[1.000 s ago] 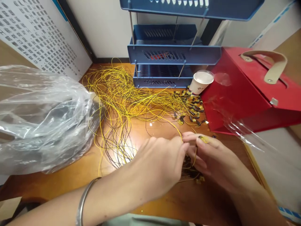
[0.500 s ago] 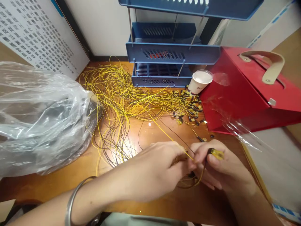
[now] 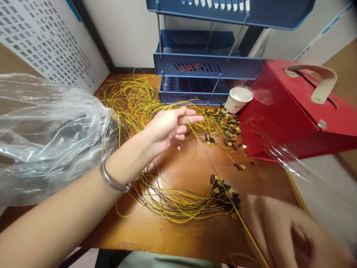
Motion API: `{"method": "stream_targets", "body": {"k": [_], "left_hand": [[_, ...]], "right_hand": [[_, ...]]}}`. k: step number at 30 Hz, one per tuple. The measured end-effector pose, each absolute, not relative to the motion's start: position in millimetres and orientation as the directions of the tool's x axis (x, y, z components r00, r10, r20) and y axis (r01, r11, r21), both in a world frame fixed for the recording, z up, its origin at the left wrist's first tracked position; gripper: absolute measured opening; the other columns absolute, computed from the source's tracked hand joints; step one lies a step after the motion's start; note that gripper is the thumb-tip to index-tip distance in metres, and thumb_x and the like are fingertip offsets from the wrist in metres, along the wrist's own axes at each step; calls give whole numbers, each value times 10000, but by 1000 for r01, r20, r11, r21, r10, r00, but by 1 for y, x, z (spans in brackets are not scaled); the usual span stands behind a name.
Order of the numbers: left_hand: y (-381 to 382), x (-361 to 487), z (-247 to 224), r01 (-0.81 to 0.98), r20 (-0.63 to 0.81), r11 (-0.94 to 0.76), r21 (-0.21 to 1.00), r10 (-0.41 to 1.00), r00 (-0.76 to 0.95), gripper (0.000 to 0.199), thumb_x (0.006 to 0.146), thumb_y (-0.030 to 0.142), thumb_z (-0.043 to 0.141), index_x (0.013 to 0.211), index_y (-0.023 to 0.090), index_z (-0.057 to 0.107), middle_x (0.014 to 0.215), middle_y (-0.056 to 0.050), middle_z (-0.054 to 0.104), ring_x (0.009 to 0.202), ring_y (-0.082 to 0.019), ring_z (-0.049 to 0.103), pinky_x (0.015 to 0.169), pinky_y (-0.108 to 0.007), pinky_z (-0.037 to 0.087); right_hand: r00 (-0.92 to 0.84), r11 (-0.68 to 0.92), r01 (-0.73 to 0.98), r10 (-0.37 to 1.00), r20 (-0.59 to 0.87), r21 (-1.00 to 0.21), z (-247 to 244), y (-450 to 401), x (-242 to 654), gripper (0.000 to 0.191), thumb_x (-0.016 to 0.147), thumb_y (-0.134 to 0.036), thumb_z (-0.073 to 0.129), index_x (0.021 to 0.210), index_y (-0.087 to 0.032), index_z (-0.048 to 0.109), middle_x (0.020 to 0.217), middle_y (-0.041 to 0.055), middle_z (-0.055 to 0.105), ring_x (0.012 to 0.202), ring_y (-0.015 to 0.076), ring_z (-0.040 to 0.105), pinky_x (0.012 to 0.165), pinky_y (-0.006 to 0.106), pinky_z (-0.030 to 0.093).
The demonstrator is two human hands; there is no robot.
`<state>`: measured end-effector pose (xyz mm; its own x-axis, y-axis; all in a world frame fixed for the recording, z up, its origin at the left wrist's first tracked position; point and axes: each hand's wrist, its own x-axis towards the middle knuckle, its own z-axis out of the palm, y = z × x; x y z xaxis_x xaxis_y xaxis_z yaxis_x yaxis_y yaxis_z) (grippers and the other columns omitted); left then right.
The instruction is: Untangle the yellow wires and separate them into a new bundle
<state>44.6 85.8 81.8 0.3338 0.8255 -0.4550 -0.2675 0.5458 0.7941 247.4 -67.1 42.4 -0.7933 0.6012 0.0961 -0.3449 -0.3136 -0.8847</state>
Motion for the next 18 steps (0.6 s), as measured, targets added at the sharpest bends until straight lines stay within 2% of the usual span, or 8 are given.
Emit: {"method": "stream_targets", "body": {"k": [3,5,8,10,12,15,18], "left_hand": [[88,45,79,-192,-358,424,885,883,302,251,1027,195,470,845,116,623,847,-73,755,393,-22,315,385,-149,244],[80,47,76,-101,-282,337,936,891,355,271,1012,238,504,852,112,682,900,-85,770,409,-27,335,397,-164,251],[60,50,78,18,-234,256,967,853,467,295,999,276,525,898,129,759,996,-72,776,427,-35,373,422,-195,282],[45,51,84,91,-210,190,977,821,531,276,992,251,535,911,153,781,982,-39,773,512,-61,505,499,-204,371],[30,50,92,149,-152,77,986,790,594,285,999,246,536,870,169,778,910,-18,761,682,-110,628,643,-218,460],[6,48,103,186,-30,-128,974,744,668,383,1044,277,466,809,164,747,847,-21,727,814,-140,657,799,-252,486],[-10,47,106,204,84,-286,936,746,661,398,1053,252,423,800,155,713,832,-19,687,783,-118,626,766,-250,469]], "right_hand": [[-812,-329,-372,569,131,-868,47,-67,245,674,934,-553,629,392,-212,422,351,14,494,324,58,479,402,131,388],[-777,-301,-362,621,107,-882,52,-60,246,655,914,-543,669,401,-201,447,384,3,512,342,48,476,426,130,393],[-761,-288,-330,645,73,-899,54,-51,250,555,887,-491,712,451,-190,548,533,8,591,440,72,545,556,182,490],[-703,-278,-392,705,91,-877,50,-48,254,383,868,-444,747,578,-203,680,660,10,633,458,71,542,547,198,499],[-605,-234,-442,790,95,-866,44,-47,258,169,888,-391,743,811,-248,789,819,23,670,435,48,498,435,176,424],[-455,-134,-416,887,78,-899,37,-46,260,151,947,-359,676,1011,-306,802,901,30,644,407,42,452,354,194,321],[-411,-89,-374,908,79,-923,33,-46,258,153,967,-364,658,993,-307,797,811,0,588,430,62,504,405,218,359]]}}
